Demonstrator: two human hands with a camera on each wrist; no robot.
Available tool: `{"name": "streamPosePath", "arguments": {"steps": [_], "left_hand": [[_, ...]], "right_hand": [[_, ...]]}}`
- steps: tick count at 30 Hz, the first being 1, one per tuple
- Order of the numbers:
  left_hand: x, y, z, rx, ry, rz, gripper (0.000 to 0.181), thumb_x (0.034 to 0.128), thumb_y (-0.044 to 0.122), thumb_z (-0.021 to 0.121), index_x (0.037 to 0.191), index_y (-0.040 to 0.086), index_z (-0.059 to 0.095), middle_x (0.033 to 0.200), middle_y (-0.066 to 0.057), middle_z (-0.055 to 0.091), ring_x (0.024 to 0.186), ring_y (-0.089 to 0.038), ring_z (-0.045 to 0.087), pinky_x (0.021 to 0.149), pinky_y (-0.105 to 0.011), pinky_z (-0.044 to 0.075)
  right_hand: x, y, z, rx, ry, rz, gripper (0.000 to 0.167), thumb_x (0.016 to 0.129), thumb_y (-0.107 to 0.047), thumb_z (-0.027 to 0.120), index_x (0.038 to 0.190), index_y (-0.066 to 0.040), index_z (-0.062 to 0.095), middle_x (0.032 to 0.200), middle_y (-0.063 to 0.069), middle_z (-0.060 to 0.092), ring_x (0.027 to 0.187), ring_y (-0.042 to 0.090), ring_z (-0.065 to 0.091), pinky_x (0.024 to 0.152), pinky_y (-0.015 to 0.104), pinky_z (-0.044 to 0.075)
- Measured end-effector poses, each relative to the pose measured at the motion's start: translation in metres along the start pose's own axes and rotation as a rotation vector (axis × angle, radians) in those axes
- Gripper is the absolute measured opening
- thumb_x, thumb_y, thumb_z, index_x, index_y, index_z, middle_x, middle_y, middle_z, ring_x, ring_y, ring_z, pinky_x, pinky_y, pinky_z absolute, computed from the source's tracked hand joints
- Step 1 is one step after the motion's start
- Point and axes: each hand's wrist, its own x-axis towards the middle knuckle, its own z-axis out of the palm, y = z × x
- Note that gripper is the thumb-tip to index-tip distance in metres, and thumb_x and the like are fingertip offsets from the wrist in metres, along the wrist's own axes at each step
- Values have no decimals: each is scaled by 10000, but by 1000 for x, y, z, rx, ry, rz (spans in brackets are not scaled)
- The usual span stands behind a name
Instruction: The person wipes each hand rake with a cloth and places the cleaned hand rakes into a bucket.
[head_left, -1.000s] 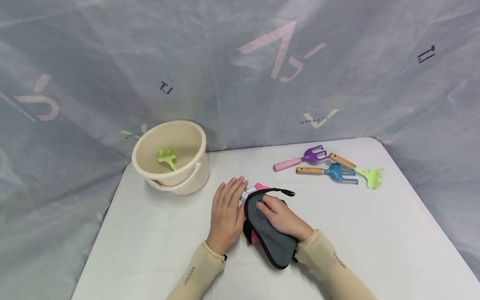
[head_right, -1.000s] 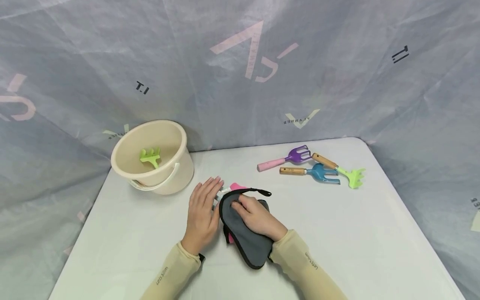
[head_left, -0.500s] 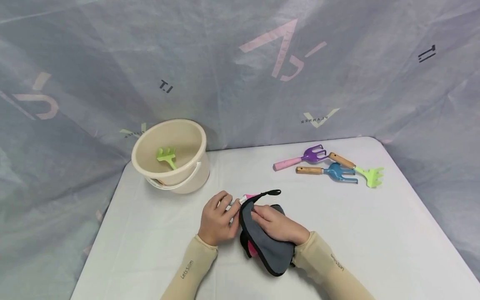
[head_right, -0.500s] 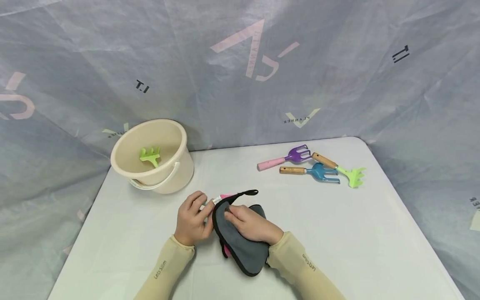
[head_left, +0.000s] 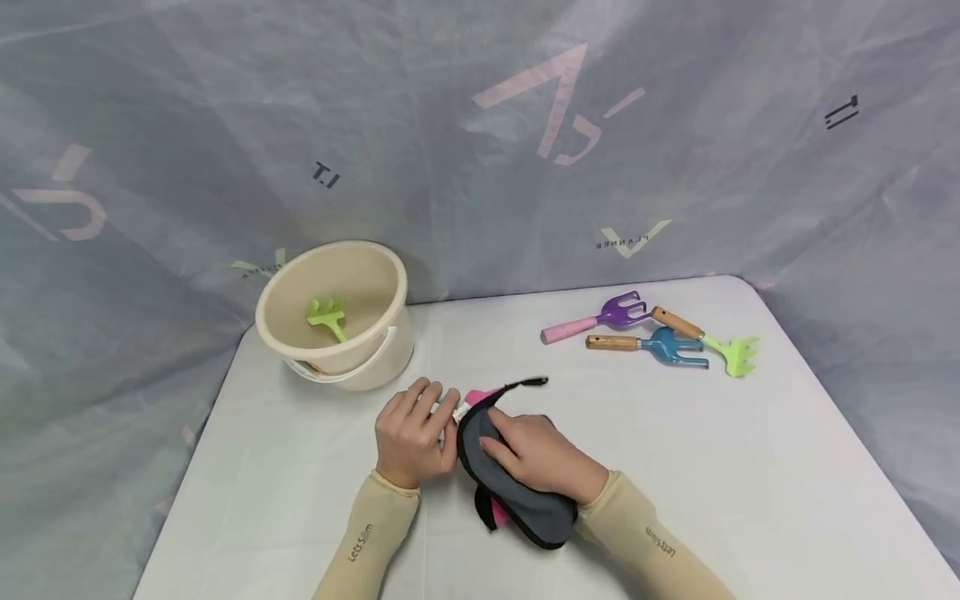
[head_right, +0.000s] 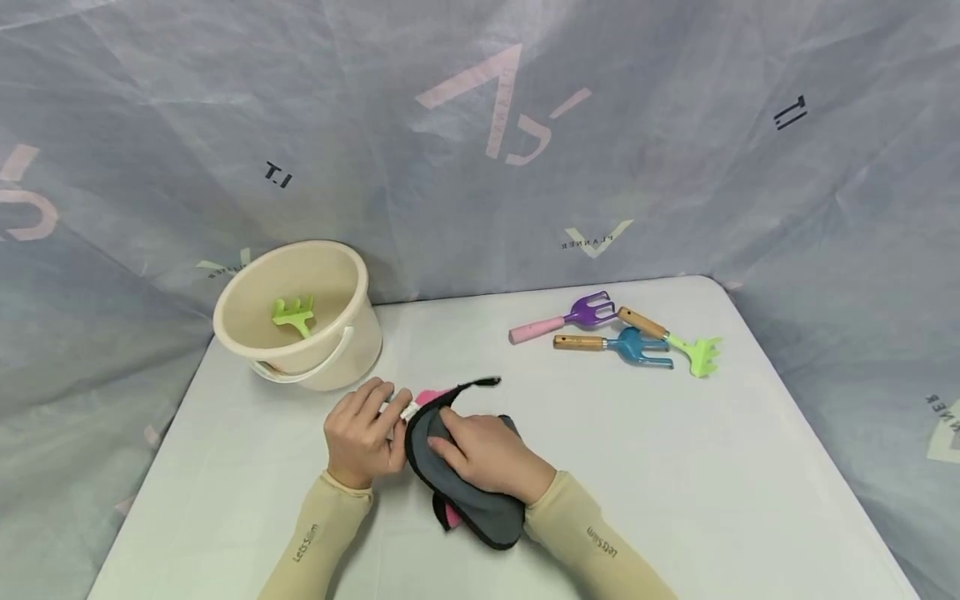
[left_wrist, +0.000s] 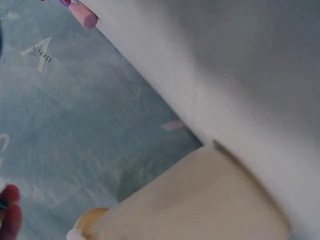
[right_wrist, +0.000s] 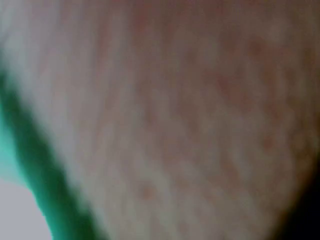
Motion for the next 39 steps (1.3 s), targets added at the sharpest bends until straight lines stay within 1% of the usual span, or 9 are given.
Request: {"name": "streamPosePath", "arguments": {"steps": [4,9,12,17,22,26,28,33,39], "left_hand": [[1,1,-1,25,-93,-183,280,785,160,510,857,92,772,830,-89,705,758,-282,683,559,-394,513],[3,4,-3,7,-258,-376,269,820,199,522,863,120,776,847,-57,675,751,-258,630,550,-375,481],[0,1,-1,-10,-207,-303,261,814,189,516,872,115,760,858,-61,667,784,-267,633,564,-380,488],[-3,-8,1,-11,48,-18,292,841,154,457,836,86,741,804,-97,671,771,-305,668,588,-407,498],[7,-15,-4,-11,304,254,381,985,186,377,750,95,663,718,-95,606,711,-296,667,618,-393,446],[12,-16,-9,9,342,287,414,1000,209,364,722,96,648,701,-86,627,706,-292,686,626,-392,412],[12,-17,-10,20,297,253,424,979,195,357,726,77,676,713,-94,662,718,-297,705,631,-395,412],[9,-19,-9,-21,160,136,398,904,150,381,792,29,744,760,-119,714,736,-304,719,650,-426,453],[6,-17,-8,-76,-97,-125,327,798,148,449,818,81,768,776,-72,723,702,-253,692,682,-419,491]], "right_hand": [[1,-6,2,-416,179,-45,259,1031,-316,633,875,-134,534,641,-68,529,529,94,541,494,278,433],[0,-1,3,-509,258,-87,270,1024,-344,644,873,-143,544,714,-48,581,551,116,565,493,280,442],[0,0,1,-347,186,-57,282,1030,-296,639,821,-161,506,635,-82,483,510,72,485,493,251,380],[0,-1,-7,41,-27,-12,308,1081,-216,545,787,-162,470,623,-108,395,557,5,403,564,202,351],[-5,3,-13,607,-314,116,317,1123,-260,442,1090,-39,667,939,26,652,824,-4,541,770,168,437],[-9,7,-13,957,-412,255,467,1102,-305,489,1470,-22,549,1359,102,607,1155,81,536,983,187,425],[-7,6,-12,1024,-412,265,460,1095,-302,511,1447,-10,562,1227,97,625,1078,123,553,935,203,440],[-2,-1,-14,826,-321,192,309,1110,-269,482,1270,-66,653,926,-7,608,864,101,592,825,217,463],[-2,-12,-16,197,-87,114,218,1056,-206,592,1192,-60,681,951,30,742,794,97,664,760,282,533]]}}
